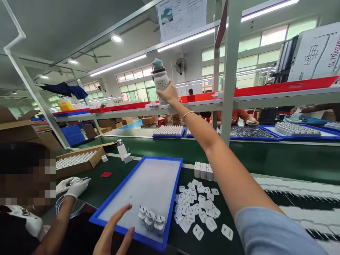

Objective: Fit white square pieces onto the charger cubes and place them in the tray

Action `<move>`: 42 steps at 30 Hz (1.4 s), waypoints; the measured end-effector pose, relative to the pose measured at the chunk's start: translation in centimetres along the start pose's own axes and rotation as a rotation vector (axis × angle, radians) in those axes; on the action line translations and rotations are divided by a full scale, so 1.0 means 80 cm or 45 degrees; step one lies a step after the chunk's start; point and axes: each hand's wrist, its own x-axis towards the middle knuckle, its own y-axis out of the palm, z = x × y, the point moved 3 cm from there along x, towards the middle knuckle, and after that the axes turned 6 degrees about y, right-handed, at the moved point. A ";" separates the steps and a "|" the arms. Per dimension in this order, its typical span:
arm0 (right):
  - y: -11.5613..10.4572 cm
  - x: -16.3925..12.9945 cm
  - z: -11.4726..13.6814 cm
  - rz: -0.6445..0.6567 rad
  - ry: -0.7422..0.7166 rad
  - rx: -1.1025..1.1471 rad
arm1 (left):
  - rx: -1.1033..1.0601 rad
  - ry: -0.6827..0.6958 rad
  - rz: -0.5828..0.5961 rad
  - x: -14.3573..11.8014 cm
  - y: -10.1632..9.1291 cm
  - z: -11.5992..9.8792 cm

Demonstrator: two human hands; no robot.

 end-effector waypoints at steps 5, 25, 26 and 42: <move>-0.095 -0.165 -0.005 0.411 -0.185 0.444 | -0.123 0.211 0.210 0.067 0.018 -0.110; -0.304 -0.682 -0.165 0.925 0.602 0.485 | -0.618 -0.107 1.127 -0.137 0.133 -0.162; -0.320 -0.676 -0.164 1.085 0.569 0.426 | -0.563 -0.093 1.088 -0.148 0.133 -0.159; -0.345 -0.668 -0.083 0.578 0.137 -0.912 | -0.016 0.526 0.497 -0.231 0.117 -0.176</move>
